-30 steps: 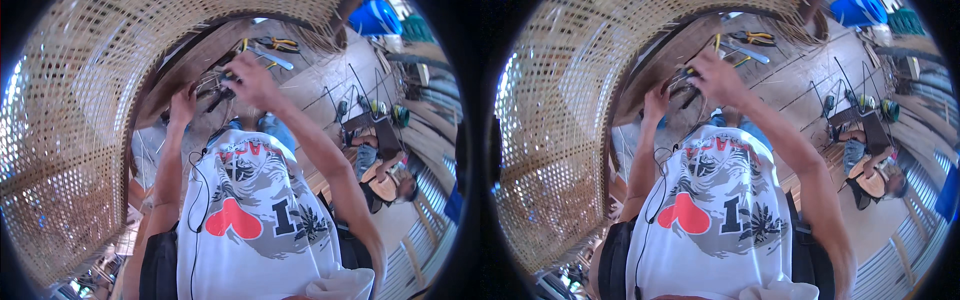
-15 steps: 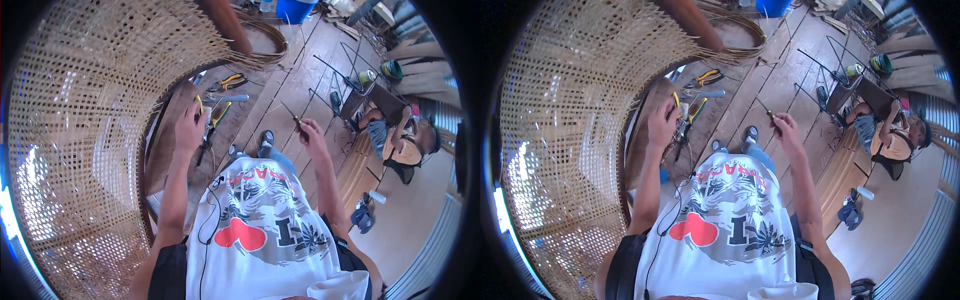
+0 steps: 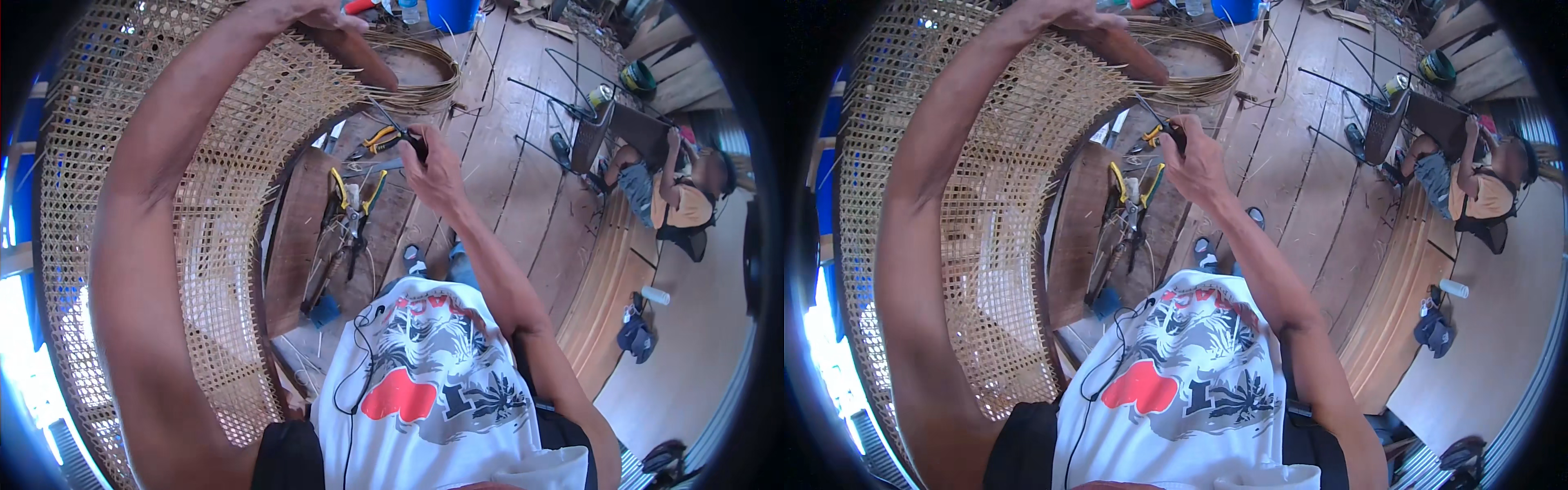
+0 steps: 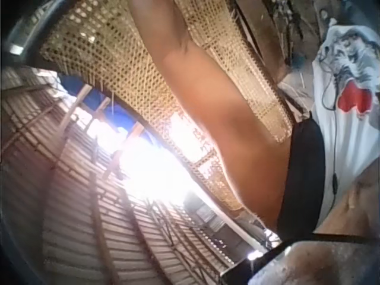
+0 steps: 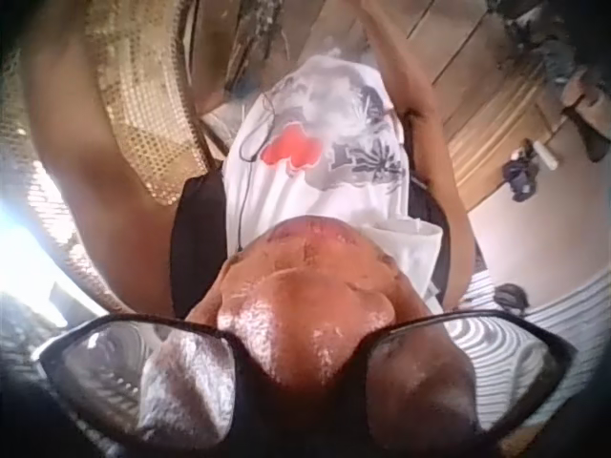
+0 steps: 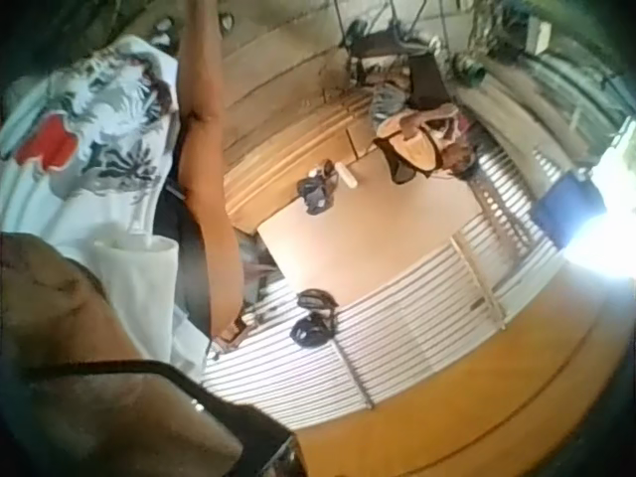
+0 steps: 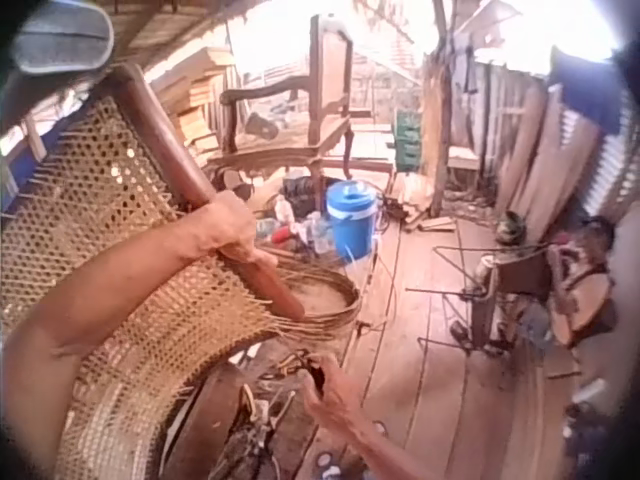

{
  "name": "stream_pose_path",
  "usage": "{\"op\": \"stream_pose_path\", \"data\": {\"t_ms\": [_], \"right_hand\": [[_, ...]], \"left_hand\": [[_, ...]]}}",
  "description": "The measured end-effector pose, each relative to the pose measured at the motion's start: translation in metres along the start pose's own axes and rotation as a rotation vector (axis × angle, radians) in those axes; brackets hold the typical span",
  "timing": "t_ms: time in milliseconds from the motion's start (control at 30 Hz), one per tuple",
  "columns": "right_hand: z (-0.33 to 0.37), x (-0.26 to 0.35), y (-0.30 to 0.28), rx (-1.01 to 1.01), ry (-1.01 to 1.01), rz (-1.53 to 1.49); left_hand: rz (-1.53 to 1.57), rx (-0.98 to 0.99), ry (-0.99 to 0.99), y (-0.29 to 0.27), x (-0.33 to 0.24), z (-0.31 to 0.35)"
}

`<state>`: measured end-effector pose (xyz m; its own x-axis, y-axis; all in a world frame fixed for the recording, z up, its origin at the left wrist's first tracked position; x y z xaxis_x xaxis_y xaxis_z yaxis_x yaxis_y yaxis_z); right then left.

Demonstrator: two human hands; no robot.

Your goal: Repairing and weaving a wicker chair using rattan strands.

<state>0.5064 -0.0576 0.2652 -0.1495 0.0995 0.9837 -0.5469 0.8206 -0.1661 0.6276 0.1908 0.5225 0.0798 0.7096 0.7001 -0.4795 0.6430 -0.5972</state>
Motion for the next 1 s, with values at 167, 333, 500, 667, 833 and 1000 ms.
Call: {"op": "stream_pose_path", "data": {"t_ms": [167, 333, 500, 667, 833, 1000], "right_hand": [[-0.045, -0.008, 0.001, -0.091, -0.068, -0.015], [-0.072, 0.011, 0.002, -0.148, -0.081, -0.05], [-0.099, 0.019, -0.006, -0.142, -0.112, 0.002], [-0.121, 0.035, -0.019, -0.156, -0.055, 0.019], [-0.144, 0.101, -0.006, -0.246, -0.22, 0.391], [-0.129, 0.113, 0.017, -0.192, -0.217, 0.75]], "left_hand": [[-0.201, -0.098, 0.193, -0.02, -0.037, -0.026], [-0.231, -0.15, 0.27, -0.004, -0.034, -0.061], [-0.317, -0.18, 0.28, -0.025, -0.049, -0.075], [-0.199, -0.058, 0.31, -0.034, -0.035, -0.089], [-0.022, -0.618, 0.388, -0.066, -0.004, -0.065], [0.286, -0.478, 0.042, -0.016, -0.046, -0.131]]}}
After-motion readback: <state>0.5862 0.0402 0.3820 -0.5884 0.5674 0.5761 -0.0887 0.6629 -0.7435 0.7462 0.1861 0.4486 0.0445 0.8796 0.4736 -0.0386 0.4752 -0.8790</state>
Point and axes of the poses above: each hand's wrist, its own z-axis away from the middle knuckle, its own y-axis out of the palm, x = y × z, the point moved 8 cm from there along -z, towards the middle knuckle, and after that the axes turned 3 degrees about y, right-handed, at the moved point
